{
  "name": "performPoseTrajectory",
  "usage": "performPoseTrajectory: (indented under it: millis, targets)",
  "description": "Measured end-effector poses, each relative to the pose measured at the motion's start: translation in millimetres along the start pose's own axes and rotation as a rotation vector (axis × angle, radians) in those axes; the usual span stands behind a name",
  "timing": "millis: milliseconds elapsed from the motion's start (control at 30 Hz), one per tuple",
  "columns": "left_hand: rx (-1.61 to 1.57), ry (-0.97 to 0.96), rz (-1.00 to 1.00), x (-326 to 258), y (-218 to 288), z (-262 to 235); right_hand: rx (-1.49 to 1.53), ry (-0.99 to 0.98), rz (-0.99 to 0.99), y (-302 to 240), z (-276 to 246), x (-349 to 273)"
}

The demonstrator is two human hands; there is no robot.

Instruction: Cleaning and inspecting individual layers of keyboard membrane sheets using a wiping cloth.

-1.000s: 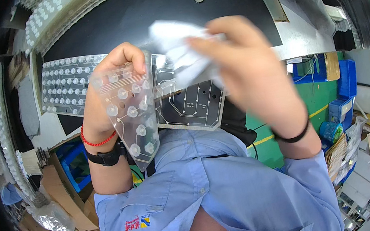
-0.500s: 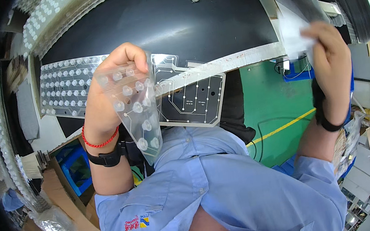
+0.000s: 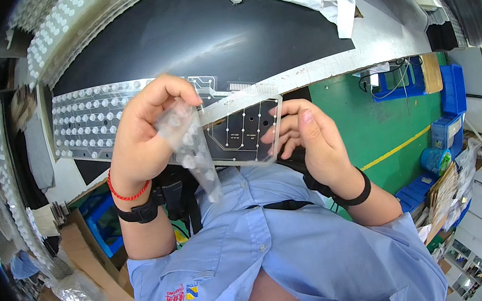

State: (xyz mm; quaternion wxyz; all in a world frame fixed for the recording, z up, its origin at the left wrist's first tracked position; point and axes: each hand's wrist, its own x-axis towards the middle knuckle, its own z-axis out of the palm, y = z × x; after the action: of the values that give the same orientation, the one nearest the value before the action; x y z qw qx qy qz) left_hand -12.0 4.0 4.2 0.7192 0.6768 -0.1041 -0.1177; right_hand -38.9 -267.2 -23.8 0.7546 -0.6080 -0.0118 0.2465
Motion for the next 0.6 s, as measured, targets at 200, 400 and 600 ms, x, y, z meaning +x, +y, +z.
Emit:
performPoseTrajectory:
  millis: [200, 400, 600]
  targets:
    - [-0.026, -0.022, -0.014, 1, 6, 2, -0.237, 0.04, -0.337, 3, 9, -2]
    - [0.022, 0.058, 0.21, -13, 6, -5, -1.306, 0.252, -0.922, -8, 9, 9]
    - [0.444, 0.566, 0.326, -54, 23, -44, -1.025, -0.019, -0.988, -33, -9, 38]
